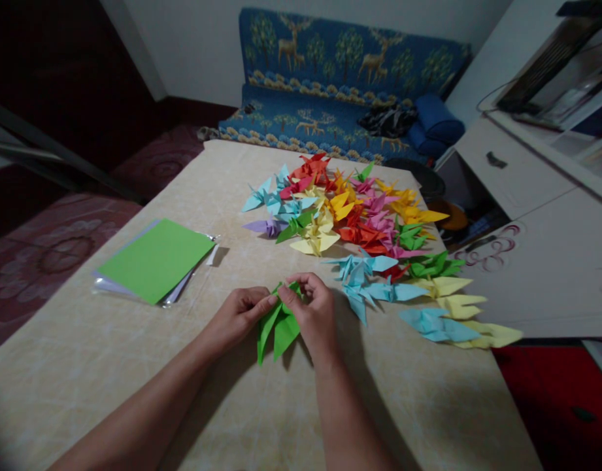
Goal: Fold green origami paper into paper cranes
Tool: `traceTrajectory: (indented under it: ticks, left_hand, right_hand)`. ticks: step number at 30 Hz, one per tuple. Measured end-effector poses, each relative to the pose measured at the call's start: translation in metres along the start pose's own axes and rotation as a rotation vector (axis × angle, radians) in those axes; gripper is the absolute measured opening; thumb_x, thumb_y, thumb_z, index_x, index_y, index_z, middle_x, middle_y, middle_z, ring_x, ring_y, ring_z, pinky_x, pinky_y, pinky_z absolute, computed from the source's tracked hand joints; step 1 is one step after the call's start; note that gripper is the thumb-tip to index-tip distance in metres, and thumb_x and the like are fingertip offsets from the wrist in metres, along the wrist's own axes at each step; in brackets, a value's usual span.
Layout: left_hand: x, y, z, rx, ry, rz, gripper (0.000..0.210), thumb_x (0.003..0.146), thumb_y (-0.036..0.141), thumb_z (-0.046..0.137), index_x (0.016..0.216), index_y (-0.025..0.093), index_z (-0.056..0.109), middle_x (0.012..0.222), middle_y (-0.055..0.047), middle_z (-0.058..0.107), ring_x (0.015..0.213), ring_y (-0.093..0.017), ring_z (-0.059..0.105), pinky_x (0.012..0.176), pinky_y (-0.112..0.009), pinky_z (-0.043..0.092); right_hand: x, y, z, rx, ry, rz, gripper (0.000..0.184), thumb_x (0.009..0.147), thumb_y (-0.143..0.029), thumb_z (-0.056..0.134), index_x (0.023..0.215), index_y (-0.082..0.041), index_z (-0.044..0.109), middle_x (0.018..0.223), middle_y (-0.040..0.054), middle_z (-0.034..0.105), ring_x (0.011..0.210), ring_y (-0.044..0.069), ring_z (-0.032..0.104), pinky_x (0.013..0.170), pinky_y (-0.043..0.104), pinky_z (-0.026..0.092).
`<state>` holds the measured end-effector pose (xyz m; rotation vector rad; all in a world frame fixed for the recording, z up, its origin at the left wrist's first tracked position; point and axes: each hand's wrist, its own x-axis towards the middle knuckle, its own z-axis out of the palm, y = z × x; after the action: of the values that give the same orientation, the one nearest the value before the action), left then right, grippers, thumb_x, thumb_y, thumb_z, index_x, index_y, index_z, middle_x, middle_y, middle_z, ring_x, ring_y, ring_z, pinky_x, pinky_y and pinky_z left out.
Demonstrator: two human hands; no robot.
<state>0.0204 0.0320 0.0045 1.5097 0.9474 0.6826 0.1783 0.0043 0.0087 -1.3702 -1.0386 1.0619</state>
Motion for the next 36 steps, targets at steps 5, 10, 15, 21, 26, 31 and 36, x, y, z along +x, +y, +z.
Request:
traceTrajectory:
  ticks: [5, 10, 15, 21, 26, 31, 36]
  left_hand:
    - [-0.002, 0.002, 0.0, 0.053, -0.027, 0.033, 0.049, 0.091, 0.046, 0.049, 0.053, 0.015, 0.046, 0.058, 0.002, 0.04, 0.057, -0.011, 0.039, 0.056, -0.025, 0.029]
    - [-0.003, 0.004, 0.002, 0.054, -0.094, 0.061, 0.048, 0.092, 0.041, 0.048, 0.052, 0.016, 0.043, 0.059, 0.003, 0.04, 0.056, -0.01, 0.038, 0.055, -0.025, 0.029]
    - [-0.001, 0.003, 0.004, 0.0, -0.12, 0.054, 0.047, 0.09, 0.041, 0.053, 0.051, 0.015, 0.047, 0.061, 0.002, 0.042, 0.057, -0.011, 0.039, 0.055, -0.025, 0.03]
    - [0.003, -0.003, 0.003, -0.178, 0.286, -0.029, 0.044, 0.088, 0.043, 0.057, 0.054, 0.015, 0.055, 0.056, 0.002, 0.044, 0.056, -0.012, 0.04, 0.056, -0.025, 0.03]
    - [0.003, -0.01, 0.009, -0.527, 0.435, -0.078, 0.036, 0.086, 0.043, 0.061, 0.064, 0.014, 0.063, 0.058, 0.001, 0.053, 0.058, -0.011, 0.045, 0.058, -0.024, 0.033]
    - [0.001, -0.006, 0.02, -0.742, 0.388, -0.096, 0.029, 0.082, 0.037, 0.069, 0.066, 0.013, 0.066, 0.058, 0.002, 0.052, 0.057, -0.01, 0.044, 0.058, -0.022, 0.035]
    - [-0.001, 0.003, 0.027, -0.911, 0.293, -0.101, 0.019, 0.079, 0.031, 0.072, 0.074, 0.013, 0.072, 0.056, 0.002, 0.055, 0.057, -0.009, 0.05, 0.06, -0.02, 0.041]
  right_hand:
    - [-0.002, -0.002, 0.002, -0.018, -0.041, 0.032, 0.018, 0.073, -0.034, 0.07, 0.074, -0.019, 0.06, 0.064, -0.003, 0.056, 0.058, 0.013, 0.05, 0.053, 0.022, 0.04]
    - [-0.002, 0.003, 0.0, -0.068, 0.016, 0.003, 0.034, 0.077, -0.038, 0.067, 0.057, -0.019, 0.047, 0.054, -0.0065, 0.037, 0.051, 0.009, 0.036, 0.047, 0.021, 0.029]
    - [0.0, 0.005, 0.002, -0.139, 0.077, -0.074, 0.036, 0.085, -0.043, 0.059, 0.059, -0.019, 0.053, 0.055, -0.0044, 0.045, 0.053, 0.012, 0.046, 0.05, 0.023, 0.035]
    - [-0.007, -0.007, 0.007, -0.332, 0.291, -0.58, 0.022, 0.088, -0.034, 0.058, 0.105, -0.021, 0.063, 0.12, 0.0103, 0.056, 0.115, 0.026, 0.053, 0.099, 0.043, 0.042]
    - [-0.019, -0.009, 0.018, -0.545, 0.267, -0.697, 0.011, 0.082, -0.024, 0.067, 0.093, -0.021, 0.067, 0.132, 0.0111, 0.048, 0.124, 0.028, 0.048, 0.104, 0.047, 0.039]
    - [-0.015, -0.004, 0.025, -0.71, 0.262, -0.658, 0.011, 0.084, -0.027, 0.066, 0.092, -0.021, 0.069, 0.136, 0.012, 0.049, 0.127, 0.03, 0.046, 0.105, 0.049, 0.039]
    - [-0.014, -0.008, 0.023, -0.802, 0.286, -0.641, 0.009, 0.085, -0.023, 0.063, 0.086, -0.022, 0.072, 0.139, 0.009, 0.05, 0.132, 0.03, 0.04, 0.11, 0.051, 0.032]
